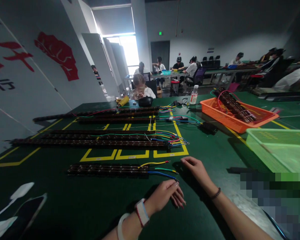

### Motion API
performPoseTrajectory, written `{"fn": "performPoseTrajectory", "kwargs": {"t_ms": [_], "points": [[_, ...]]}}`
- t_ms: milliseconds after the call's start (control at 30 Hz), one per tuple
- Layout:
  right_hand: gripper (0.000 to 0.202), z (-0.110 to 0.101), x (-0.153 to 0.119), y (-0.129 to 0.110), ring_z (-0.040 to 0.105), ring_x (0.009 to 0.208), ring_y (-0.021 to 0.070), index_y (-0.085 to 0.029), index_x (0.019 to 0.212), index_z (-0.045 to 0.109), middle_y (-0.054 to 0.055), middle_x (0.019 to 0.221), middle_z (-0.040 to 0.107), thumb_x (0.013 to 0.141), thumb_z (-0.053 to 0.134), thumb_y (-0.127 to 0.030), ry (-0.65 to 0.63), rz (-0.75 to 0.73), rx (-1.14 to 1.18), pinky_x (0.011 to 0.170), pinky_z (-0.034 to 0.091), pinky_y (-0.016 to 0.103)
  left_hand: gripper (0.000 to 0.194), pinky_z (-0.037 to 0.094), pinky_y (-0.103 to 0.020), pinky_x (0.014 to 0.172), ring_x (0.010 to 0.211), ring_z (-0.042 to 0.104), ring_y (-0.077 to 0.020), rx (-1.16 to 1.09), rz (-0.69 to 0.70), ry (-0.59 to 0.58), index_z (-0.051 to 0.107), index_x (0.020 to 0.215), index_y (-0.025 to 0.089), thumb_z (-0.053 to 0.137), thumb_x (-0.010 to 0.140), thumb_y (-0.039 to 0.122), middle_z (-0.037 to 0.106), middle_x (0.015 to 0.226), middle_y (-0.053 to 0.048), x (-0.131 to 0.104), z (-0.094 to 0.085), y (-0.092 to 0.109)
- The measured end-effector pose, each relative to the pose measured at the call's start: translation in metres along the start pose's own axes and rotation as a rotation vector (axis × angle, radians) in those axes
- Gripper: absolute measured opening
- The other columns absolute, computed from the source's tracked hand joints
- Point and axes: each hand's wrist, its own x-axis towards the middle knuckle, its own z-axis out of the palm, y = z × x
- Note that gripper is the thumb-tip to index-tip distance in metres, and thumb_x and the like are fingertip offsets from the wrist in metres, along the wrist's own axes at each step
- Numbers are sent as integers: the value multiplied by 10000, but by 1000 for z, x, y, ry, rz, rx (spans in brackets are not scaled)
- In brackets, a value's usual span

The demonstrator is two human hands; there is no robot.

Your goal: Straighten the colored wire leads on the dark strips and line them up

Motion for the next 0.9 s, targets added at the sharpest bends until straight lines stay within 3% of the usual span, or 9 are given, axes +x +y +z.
{"fn": "performPoseTrajectory", "kwargs": {"t_ms": [167, 300, 367, 467, 567, 667, 767, 900], "points": [[344, 2, -3, 1, 623, 764, 203, -158, 869, 690, 78, 843, 680, 833, 568, -477, -36, -99, -97, 697, 492, 319, 362, 483, -317, 725, 821, 665, -204, 111, 59, -24, 600, 905, 131, 424, 891, 447, 693, 911, -139, -18, -1, 14], [294, 10, -8, -7, 598, 812, 210, -189, 952, 671, 76, 888, 638, 873, 533, -437, -50, -321, -356, 725, 498, 350, 361, 466, -303, 773, 883, 641, -197, 214, 69, 86, 627, 943, 151, 408, 903, 434, 686, 966, -112, -48, -10, 34], [288, 19, -12, -19, 575, 908, 231, -212, 1053, 636, 87, 976, 612, 864, 560, -416, -91, -457, -483, 804, 483, 397, 354, 466, -301, 777, 878, 635, -197, 229, 84, 203, 631, 928, 158, 418, 897, 439, 683, 950, -101, -65, -19, 42], [448, 40, -13, -40, 519, 1039, 272, -226, 1211, 541, 114, 1120, 565, 818, 627, -425, -185, -612, -588, 896, 440, 458, 325, 462, -318, 823, 884, 626, -208, 283, 121, 452, 636, 886, 179, 453, 876, 447, 677, 907, -81, -87, -39, 42], [590, 67, -9, -57, 487, 1092, 287, -200, 1287, 467, 130, 1203, 529, 791, 645, -467, -266, -663, -617, 941, 411, 460, 276, 421, -361, 929, 997, 589, -235, 439, 157, 821, 625, 932, 212, 502, 841, 443, 654, 980, -72, -104, -66, 29], [658, 93, -2, -67, 493, 1086, 284, -185, 1277, 467, 119, 1185, 547, 745, 682, -507, -303, -653, -667, 948, 401, 441, 337, 350, -431, 1030, 1173, 486, -261, 549, 234, 1118, 552, 1091, 223, 499, 823, 421, 551, 1215, -91, -115, -93, 12], [687, 114, 4, -72, 531, 1026, 278, -177, 1259, 477, 112, 1118, 582, 714, 708, -526, -338, -660, -742, 906, 417, 427, 491, 276, -505, 1080, 1306, 341, -297, 574, 175, 1260, 437, 1252, 216, 503, 803, 404, 388, 1387, -118, -122, -114, 3], [433, 125, 7, -76, 588, 863, 239, -175, 1056, 574, 79, 994, 608, 762, 676, -477, -391, -647, -862, 761, 467, 357, 582, 225, -511, 1109, 1348, 272, -307, 591, 118, 1324, 358, 1321, 192, 502, 798, 401, 301, 1442, -136, -122, -129, 0]]}}
